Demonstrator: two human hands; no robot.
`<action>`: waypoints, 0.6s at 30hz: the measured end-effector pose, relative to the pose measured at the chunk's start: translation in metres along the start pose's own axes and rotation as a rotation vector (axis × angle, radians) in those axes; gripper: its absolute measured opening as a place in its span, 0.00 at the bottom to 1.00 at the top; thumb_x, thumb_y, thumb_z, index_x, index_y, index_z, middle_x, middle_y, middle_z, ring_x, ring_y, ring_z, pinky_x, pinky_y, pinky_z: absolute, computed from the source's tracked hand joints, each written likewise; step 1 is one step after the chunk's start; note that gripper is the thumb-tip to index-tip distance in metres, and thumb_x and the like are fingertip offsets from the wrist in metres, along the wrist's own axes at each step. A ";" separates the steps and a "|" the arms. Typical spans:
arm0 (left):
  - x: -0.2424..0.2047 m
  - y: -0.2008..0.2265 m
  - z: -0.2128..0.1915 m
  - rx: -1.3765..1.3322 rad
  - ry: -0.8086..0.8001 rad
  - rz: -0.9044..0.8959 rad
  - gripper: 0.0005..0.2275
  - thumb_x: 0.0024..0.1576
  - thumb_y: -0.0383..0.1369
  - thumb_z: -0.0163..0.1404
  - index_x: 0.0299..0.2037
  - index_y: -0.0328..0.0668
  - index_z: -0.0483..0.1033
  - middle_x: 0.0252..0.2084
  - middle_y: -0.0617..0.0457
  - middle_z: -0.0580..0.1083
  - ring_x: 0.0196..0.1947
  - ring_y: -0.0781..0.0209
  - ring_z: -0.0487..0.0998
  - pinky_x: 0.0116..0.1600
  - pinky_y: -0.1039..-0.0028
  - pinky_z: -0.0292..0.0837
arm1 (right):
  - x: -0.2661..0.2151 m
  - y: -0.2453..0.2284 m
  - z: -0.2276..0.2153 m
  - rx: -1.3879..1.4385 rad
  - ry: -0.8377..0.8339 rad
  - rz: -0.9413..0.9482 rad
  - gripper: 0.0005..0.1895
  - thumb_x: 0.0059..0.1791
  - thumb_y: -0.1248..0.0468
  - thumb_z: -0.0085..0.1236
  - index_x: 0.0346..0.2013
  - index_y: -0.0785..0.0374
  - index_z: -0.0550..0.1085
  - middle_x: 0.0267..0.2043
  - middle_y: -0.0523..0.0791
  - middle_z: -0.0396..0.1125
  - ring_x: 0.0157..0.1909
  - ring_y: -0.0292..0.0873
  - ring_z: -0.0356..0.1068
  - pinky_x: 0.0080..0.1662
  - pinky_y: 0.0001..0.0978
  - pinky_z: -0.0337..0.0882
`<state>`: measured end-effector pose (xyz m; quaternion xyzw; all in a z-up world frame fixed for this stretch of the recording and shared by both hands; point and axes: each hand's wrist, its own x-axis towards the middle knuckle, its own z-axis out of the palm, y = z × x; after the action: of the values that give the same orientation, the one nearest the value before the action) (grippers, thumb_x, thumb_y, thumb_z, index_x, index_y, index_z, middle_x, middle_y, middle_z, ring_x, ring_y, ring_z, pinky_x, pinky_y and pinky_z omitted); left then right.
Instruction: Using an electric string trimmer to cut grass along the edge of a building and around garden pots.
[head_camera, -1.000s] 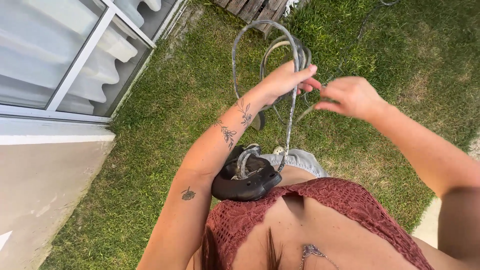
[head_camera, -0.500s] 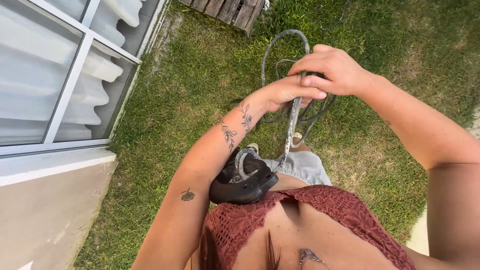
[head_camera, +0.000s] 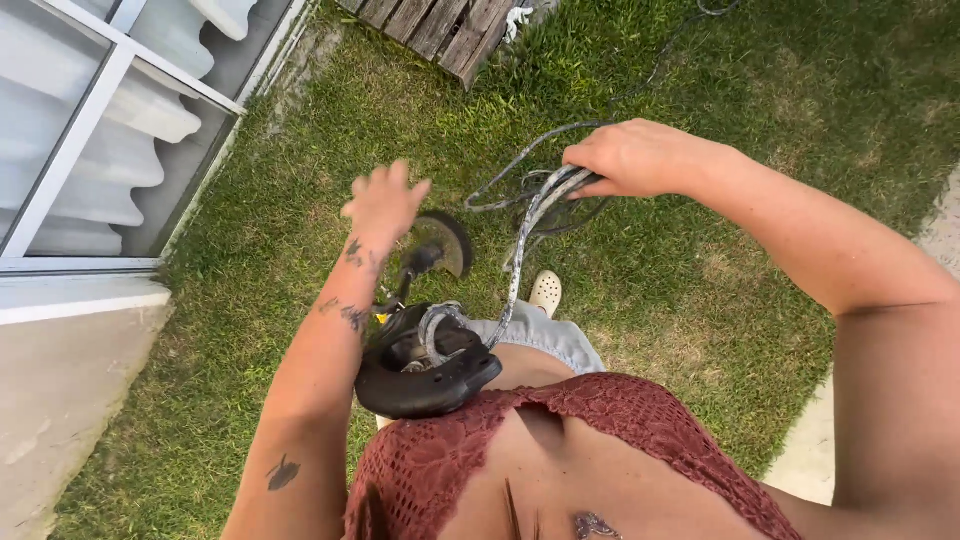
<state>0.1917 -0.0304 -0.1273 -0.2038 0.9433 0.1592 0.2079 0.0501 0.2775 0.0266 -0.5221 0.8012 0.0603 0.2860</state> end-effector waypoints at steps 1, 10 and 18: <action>-0.002 -0.022 0.069 -0.003 -0.011 -0.004 0.29 0.65 0.62 0.35 0.62 0.49 0.67 0.58 0.37 0.69 0.61 0.33 0.66 0.49 0.29 0.66 | -0.005 0.007 0.003 0.005 -0.010 -0.004 0.16 0.53 0.50 0.56 0.45 0.58 0.76 0.39 0.43 0.77 0.48 0.42 0.77 0.54 0.35 0.76; -0.047 -0.098 0.287 0.459 0.230 -1.367 0.18 0.67 0.37 0.34 0.66 0.53 0.65 0.71 0.55 0.62 0.58 0.40 0.68 0.61 0.49 0.67 | -0.055 0.046 0.015 -0.122 -0.099 -0.002 0.17 0.53 0.48 0.54 0.48 0.54 0.75 0.41 0.40 0.76 0.49 0.38 0.76 0.54 0.30 0.76; -0.095 -0.087 0.273 -0.371 0.141 -1.148 0.60 0.38 0.69 0.59 0.74 0.45 0.37 0.73 0.43 0.36 0.66 0.32 0.46 0.61 0.34 0.52 | -0.122 0.098 0.005 -0.356 0.266 0.014 0.11 0.48 0.51 0.62 0.41 0.49 0.74 0.39 0.36 0.74 0.47 0.35 0.76 0.48 0.27 0.79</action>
<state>0.3997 0.0299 -0.3384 -0.7229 0.6508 0.1696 0.1584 0.0019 0.4215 0.0657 -0.5620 0.8123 0.1335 0.0808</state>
